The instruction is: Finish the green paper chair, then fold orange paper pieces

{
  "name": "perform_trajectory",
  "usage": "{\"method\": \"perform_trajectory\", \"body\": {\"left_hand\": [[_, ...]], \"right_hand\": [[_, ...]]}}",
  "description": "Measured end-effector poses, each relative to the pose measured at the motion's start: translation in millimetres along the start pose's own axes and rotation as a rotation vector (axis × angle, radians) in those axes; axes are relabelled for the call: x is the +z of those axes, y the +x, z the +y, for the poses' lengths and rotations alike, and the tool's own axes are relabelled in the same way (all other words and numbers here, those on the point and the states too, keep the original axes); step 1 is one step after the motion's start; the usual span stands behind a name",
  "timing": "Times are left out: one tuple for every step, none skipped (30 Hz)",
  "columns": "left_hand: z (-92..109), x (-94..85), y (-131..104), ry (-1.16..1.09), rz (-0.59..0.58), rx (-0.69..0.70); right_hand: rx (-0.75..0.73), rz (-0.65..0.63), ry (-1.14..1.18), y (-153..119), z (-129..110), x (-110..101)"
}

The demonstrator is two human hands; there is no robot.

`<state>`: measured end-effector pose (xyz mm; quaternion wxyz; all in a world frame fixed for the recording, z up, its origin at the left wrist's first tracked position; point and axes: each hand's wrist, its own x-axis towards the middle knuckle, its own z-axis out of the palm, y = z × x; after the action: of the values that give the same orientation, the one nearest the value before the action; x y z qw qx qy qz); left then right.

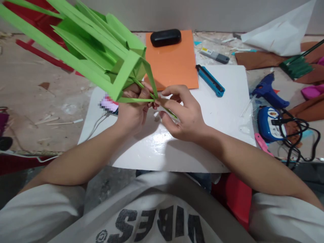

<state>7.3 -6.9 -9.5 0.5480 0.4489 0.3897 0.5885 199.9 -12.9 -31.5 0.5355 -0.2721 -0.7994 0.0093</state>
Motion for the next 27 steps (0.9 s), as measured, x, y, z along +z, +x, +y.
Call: {"method": "perform_trajectory", "body": {"left_hand": [[0.9, 0.8, -0.3, 0.014, 0.017, -0.011], [2.1, 1.7, -0.6, 0.031, 0.034, -0.025], [3.4, 2.5, -0.9, 0.044, 0.044, -0.035], [4.5, 3.0, -1.1, 0.048, 0.047, -0.039], [5.2, 3.2, -1.1, 0.044, 0.043, -0.036], [5.4, 3.1, -1.1, 0.034, 0.031, -0.03], [5.2, 2.7, -1.0, 0.017, 0.016, -0.019], [4.5, 2.2, -0.9, 0.0, 0.001, -0.007], [3.7, 1.6, -0.7, -0.013, -0.007, 0.0], [2.7, 1.0, -0.5, -0.016, -0.005, -0.002], [1.8, 0.5, -0.4, -0.012, 0.004, -0.009], [0.9, 0.1, -0.2, -0.005, 0.018, -0.014], [0.3, -0.3, 0.0, -0.001, 0.024, -0.014], [-0.3, -0.7, 0.2, -0.002, 0.018, -0.004], [-0.7, -1.1, 0.5, -0.009, 0.003, 0.014], [-1.0, -1.5, 0.7, -0.018, -0.017, 0.038], [-1.2, -1.9, 0.8, -0.021, -0.031, 0.057], [-1.3, -2.3, 0.9, -0.014, -0.034, 0.062], [-1.4, -2.7, 0.9, 0.001, -0.026, 0.055], [-1.4, -2.9, 0.8, 0.017, -0.01, 0.042], [-1.5, -3.1, 0.7, 0.026, 0.0, 0.028], [-1.6, -3.2, 0.5, 0.027, 0.003, 0.018], [-1.7, -3.1, 0.3, 0.021, 0.004, 0.011], [-1.8, -3.0, 0.2, 0.011, 0.003, 0.009], [-1.9, -2.8, 0.1, 0.003, 0.003, 0.008], [-1.9, -2.5, 0.2, -0.002, 0.004, 0.006], [-1.9, -2.1, 0.3, -0.007, 0.0, 0.006]], "right_hand": [[-0.013, 0.021, 0.008, 1.7, -0.9, 0.2], [-0.017, 0.036, 0.011, 3.1, -1.6, 0.4], [-0.016, 0.047, 0.003, 3.8, -1.9, 0.6], [-0.017, 0.056, -0.012, 3.8, -1.8, 0.8], [-0.028, 0.069, -0.031, 3.1, -1.4, 1.0], [-0.036, 0.075, -0.056, 1.7, -0.7, 1.1], [-0.029, 0.059, -0.089, 0.0, 0.0, 1.0], [-0.011, 0.03, -0.127, -1.8, 0.6, 0.8], [0.016, -0.006, -0.162, -3.4, 1.0, 0.5], [0.041, -0.038, -0.185, -4.5, 1.1, 0.1], [0.054, -0.053, -0.187, -4.9, 1.0, -0.3], [0.052, -0.05, -0.166, -4.8, 0.8, -0.7], [0.026, -0.022, -0.125, -4.1, 0.4, -1.1], [-0.013, 0.015, -0.076, -3.3, 0.0, -1.5], [-0.045, 0.035, -0.04, -2.4, -0.4, -2.0], [-0.061, 0.032, -0.031, -1.8, -0.8, -2.6], [-0.059, 0.002, -0.051, -1.6, -1.1, -3.3], [-0.04, -0.049, -0.094, -1.8, -1.5, -4.2], [-0.004, -0.121, -0.148, -2.3, -1.7, -5.2], [0.039, -0.194, -0.199, -3.0, -1.9, -6.3], [0.065, -0.24, -0.23, -3.6, -2.0, -7.2], [0.067, -0.248, -0.235, -4.2, -1.8, -7.8], [0.048, -0.222, -0.221, -4.5, -1.3, -8.1], [0.02, -0.185, -0.199, -4.7, -0.4, -8.1], [-0.008, -0.145, -0.178, -4.9, 0.7, -7.6], [-0.033, -0.103, -0.165, -5.0, 2.1, -6.8], [-0.048, -0.078, -0.159, -5.3, 3.7, -5.8]]}}
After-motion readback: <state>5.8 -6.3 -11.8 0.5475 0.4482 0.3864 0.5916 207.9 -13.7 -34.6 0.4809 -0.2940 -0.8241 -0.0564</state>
